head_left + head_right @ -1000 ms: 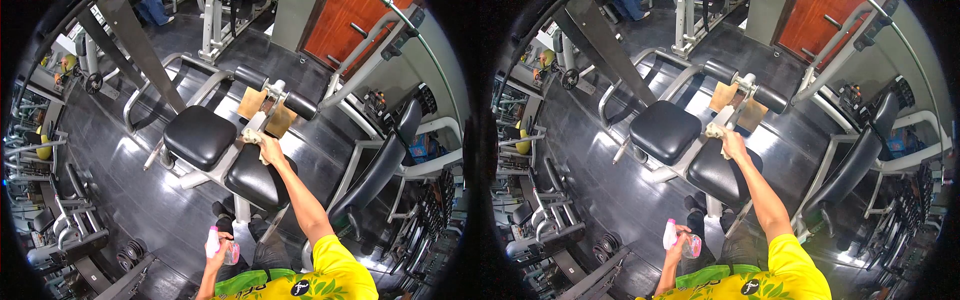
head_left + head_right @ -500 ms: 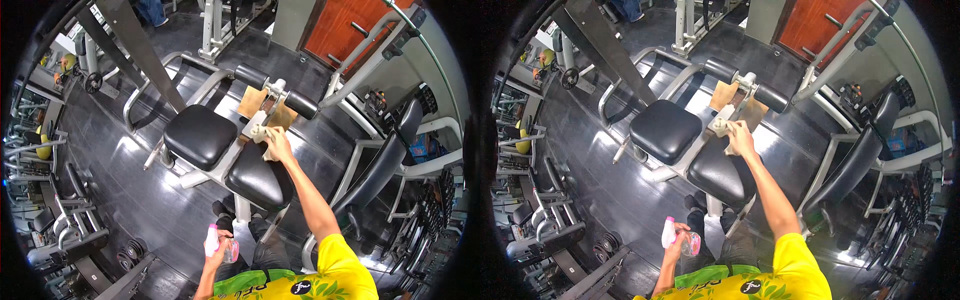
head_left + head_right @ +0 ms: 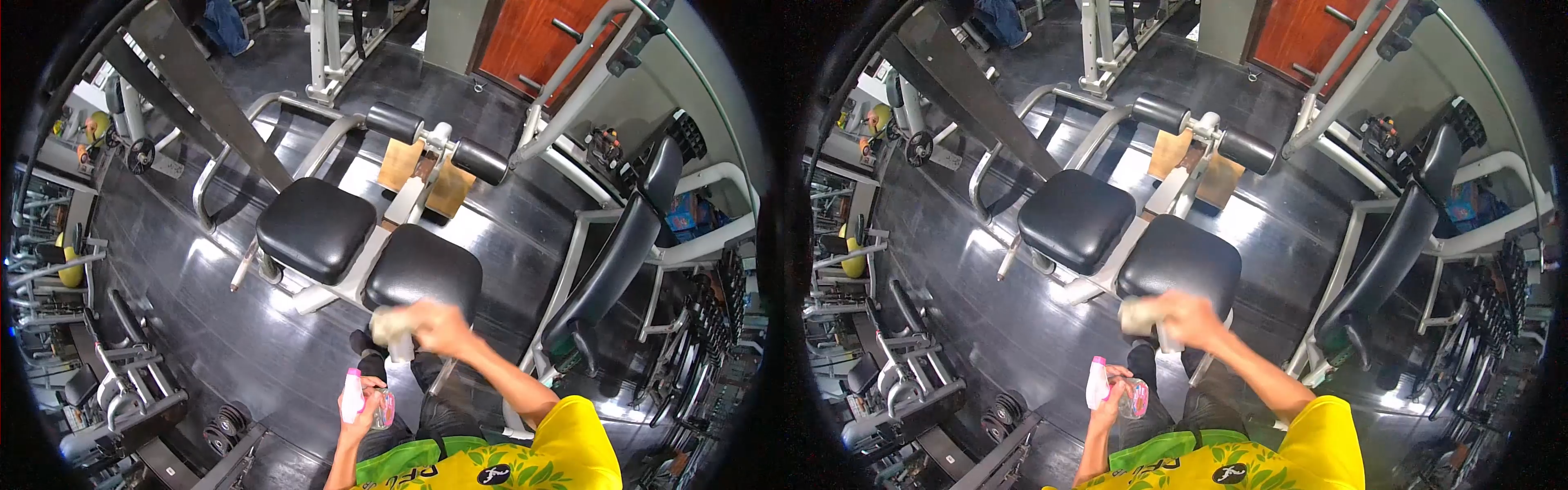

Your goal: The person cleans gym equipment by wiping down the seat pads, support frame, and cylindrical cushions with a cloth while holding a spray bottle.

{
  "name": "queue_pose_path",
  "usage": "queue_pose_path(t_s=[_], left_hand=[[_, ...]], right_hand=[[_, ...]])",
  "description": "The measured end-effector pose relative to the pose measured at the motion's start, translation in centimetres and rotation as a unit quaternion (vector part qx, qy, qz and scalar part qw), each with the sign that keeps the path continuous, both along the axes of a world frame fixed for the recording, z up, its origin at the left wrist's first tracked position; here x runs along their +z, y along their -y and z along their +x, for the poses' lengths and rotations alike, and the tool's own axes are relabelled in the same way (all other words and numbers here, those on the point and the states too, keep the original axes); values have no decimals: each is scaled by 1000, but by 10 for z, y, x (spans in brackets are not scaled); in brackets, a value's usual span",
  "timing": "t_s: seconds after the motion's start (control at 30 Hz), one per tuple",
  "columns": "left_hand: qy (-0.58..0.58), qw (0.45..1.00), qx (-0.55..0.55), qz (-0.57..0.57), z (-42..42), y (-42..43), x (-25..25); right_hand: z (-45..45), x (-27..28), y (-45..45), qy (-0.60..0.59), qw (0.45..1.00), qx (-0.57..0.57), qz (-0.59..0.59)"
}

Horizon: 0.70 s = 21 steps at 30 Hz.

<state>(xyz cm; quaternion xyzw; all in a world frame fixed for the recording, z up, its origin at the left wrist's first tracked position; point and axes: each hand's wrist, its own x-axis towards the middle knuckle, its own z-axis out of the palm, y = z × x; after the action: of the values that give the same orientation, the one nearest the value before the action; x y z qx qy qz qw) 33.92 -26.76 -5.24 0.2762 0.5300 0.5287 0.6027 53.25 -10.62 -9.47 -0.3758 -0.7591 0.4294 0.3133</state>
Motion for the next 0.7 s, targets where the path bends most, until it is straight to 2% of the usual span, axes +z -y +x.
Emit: queue_pose_path(t_s=[0.07,0.13,0.2,0.27,0.3,0.53,0.6,0.63,0.67,0.7], left_hand=[[-48,997,-52,-17,-5,4,-1],[-44,997,-57,-25,-7,4,-1],[-62,995,-76,-21,-9,7,-6],[-55,996,-75,-18,-8,11,-3],[-48,996,-66,-17,-9,12,-2],[-32,992,-112,-38,-23,10,-10],[-17,995,-91,-39,-26,3,-7],[-21,994,-97,-34,-30,0,-6],[-27,994,-105,-30,-35,-3,-4],[-27,993,-112,-30,-40,-6,-2]], right_hand=[[22,3,-41,-5,978,-205,-24],[42,-36,-88,168,915,-356,91],[51,-58,-125,229,903,-343,-116],[39,-83,-124,270,912,-302,-66],[31,-84,-118,237,927,-292,-4],[18,1,-34,180,972,-144,33],[22,12,-5,156,984,-84,19],[23,25,3,104,985,-59,-123],[22,37,11,47,963,-34,-263],[22,37,15,3,961,-70,-267]])
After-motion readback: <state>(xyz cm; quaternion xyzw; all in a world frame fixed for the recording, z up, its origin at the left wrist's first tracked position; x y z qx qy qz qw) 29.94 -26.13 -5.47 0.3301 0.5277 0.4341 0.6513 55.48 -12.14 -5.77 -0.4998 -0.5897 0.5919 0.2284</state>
